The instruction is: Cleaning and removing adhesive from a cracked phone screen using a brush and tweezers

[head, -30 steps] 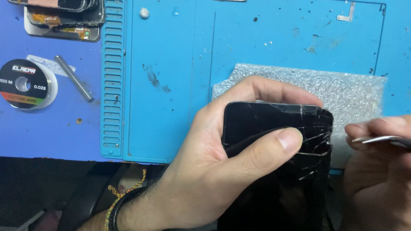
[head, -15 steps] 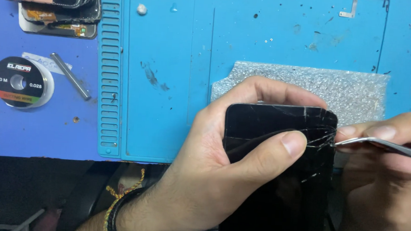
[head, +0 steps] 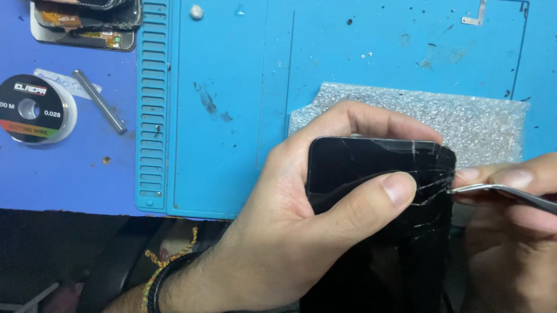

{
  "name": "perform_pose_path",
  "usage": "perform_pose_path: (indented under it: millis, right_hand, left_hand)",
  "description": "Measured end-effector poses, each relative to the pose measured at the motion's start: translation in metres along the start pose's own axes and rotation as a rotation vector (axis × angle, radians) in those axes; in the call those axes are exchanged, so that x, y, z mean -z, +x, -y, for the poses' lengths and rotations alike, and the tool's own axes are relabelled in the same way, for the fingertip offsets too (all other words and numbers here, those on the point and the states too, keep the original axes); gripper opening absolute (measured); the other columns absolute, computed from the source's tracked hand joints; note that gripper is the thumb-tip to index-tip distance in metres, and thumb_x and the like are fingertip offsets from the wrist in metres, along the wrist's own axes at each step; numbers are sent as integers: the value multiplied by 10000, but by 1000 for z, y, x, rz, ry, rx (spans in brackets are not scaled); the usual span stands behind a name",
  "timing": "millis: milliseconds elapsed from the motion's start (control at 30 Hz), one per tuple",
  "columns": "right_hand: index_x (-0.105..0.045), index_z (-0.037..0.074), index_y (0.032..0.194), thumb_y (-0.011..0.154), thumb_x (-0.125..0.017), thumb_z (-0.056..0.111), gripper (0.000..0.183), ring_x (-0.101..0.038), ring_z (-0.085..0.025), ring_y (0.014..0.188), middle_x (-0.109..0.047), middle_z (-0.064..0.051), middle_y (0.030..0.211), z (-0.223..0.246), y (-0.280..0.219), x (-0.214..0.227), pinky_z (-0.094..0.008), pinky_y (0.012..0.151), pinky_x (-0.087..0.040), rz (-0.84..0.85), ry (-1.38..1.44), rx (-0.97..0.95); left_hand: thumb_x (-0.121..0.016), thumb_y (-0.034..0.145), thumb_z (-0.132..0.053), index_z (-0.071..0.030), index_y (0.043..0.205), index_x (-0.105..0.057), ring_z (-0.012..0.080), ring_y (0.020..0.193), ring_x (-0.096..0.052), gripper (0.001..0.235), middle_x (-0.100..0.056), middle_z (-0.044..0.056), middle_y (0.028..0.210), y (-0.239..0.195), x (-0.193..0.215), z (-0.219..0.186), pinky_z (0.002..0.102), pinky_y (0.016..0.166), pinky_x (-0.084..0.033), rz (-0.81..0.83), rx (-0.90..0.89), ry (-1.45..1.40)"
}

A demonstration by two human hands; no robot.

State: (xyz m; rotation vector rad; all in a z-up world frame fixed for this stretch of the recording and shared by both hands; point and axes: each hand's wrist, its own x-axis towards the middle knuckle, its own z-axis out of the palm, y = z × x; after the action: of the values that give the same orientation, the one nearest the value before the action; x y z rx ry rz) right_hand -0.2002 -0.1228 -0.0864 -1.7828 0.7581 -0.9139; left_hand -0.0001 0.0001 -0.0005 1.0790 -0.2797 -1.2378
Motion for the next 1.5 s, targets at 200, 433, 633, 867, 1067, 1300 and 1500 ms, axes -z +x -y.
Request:
perform_pose_path:
  millis: [200,433,633,867,1067,1300,1500]
  right_hand:
    - [-364,72,1222,1179,-425,457,391,-704,-355,904,-527,-226,1074,6,1,-7,-396,834,-593,6,-121,107]
    - [-266,77,1313,1170,-500,457,469,-683,-282,829,-506,-175,1129,-10,4,2,-333,766,-646,-26,65,34]
    - [-556,18,1169,1102,-516,623,610,-710,-182,862,-626,-102,1014,11,5,-3,-201,791,-510,-32,-128,-85]
    - [-538,44,1171,1095,-559,647,608,-727,-171,878,-610,-83,980,11,10,-10,-201,816,-569,-56,-56,-93]
    - [-503,54,1147,1132,-572,607,558,-755,-194,920,-566,-51,1062,0,3,-4,-237,816,-646,-69,30,-72]
    - [-320,197,1384,1241,-435,333,228,-653,-427,906,-436,-268,1186,-10,-5,-10,-494,875,-658,-34,18,238]
    - [-321,186,1396,1243,-429,328,235,-662,-439,923,-438,-276,1222,-8,-6,-15,-483,865,-654,-48,5,256]
  left_hand:
    - [-587,880,-302,-43,1198,-660,122,882,-665,416,-716,58,1084,0,0,2,275,768,-574,-3,-30,42]
    - [-585,886,-313,-33,1206,-656,130,922,-677,431,-716,64,1122,0,0,4,274,796,-583,12,-59,58]
    - [-584,893,-298,-37,1213,-653,136,950,-688,418,-719,65,1134,-1,1,4,277,832,-591,11,-64,51]
    - [-579,895,-284,-39,1213,-652,133,940,-684,409,-721,64,1124,0,0,3,273,821,-587,16,-58,63]
    - [-585,878,-310,-39,1208,-658,123,885,-656,433,-708,56,1105,0,0,3,267,767,-559,4,-51,57]
    - [-579,892,-292,-33,1217,-654,119,862,-657,422,-711,60,1084,-1,0,3,266,753,-557,3,-64,62]
    - [-577,896,-294,-38,1216,-654,116,880,-658,417,-712,55,1100,0,0,4,262,768,-557,3,-75,81]
